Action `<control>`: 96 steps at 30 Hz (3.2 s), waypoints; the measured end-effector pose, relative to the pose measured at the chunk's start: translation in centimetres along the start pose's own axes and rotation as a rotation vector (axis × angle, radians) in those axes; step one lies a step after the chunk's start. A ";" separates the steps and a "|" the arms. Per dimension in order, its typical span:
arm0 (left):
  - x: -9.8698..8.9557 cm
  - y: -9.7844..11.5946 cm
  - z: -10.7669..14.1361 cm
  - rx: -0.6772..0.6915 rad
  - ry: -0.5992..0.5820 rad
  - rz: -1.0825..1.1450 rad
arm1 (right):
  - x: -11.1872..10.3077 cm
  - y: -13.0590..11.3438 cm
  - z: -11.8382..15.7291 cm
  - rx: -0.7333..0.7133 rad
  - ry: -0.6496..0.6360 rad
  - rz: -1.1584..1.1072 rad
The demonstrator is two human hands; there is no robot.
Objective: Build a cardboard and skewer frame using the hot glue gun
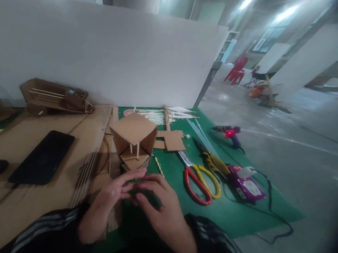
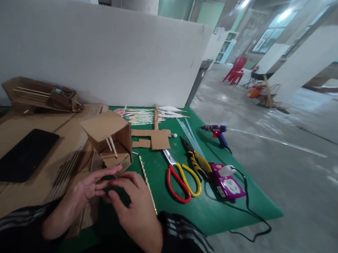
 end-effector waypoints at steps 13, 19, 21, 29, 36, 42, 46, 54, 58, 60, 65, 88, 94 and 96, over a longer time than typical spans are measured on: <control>-0.4 0.3 -0.2 -0.038 0.048 -0.057 | -2.1 1.6 -0.1 0.247 0.128 -0.246; 0.1 0.9 -0.3 0.004 0.078 -0.077 | -1.3 3.3 0.1 0.548 0.030 -0.795; 0.1 0.9 -0.2 0.033 0.081 -0.109 | -0.8 3.2 0.2 0.589 0.000 -0.924; 1.0 0.5 1.1 0.076 0.176 -0.579 | 0.1 2.1 0.4 0.582 -0.086 -1.120; 0.2 0.1 1.1 0.131 0.207 -0.737 | 1.0 1.1 0.9 0.538 -0.196 -1.119; 0.8 1.4 1.8 0.417 0.248 -1.007 | 1.8 0.4 1.1 0.500 -0.266 -1.162; 1.6 2.1 1.9 0.536 0.226 -1.139 | 1.9 0.3 1.2 0.502 -0.274 -1.222; 2.3 2.7 1.8 0.577 0.200 -1.160 | 1.8 0.3 1.3 0.522 -0.285 -1.287; 2.8 2.8 1.9 0.638 0.170 -1.203 | 1.8 0.4 1.4 0.526 -0.286 -1.303; 3.0 2.8 1.9 0.676 0.137 -1.216 | 1.8 0.5 1.4 0.535 -0.286 -1.321; 3.3 2.9 1.9 0.748 0.051 -1.202 | 1.8 0.4 1.4 0.542 -0.313 -1.299; 2.8 3.0 1.7 0.708 0.140 -1.149 | 2.0 1.1 2.1 0.509 -0.313 -1.150; 2.3 2.9 1.3 0.625 0.161 -1.103 | 1.6 1.3 2.1 0.442 -0.324 -0.840; 2.0 2.9 1.2 0.568 0.181 -1.054 | 1.2 1.2 2.0 0.401 -0.327 -0.716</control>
Point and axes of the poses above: each hand's wrist, its own z-axis away from the middle knuckle, its own x-axis out of the palm, y = z × x, the point moved 6 cm from there along -z, towards the middle knuckle, and after that the axes turned 15 degrees about z, right-handed, at the moved point
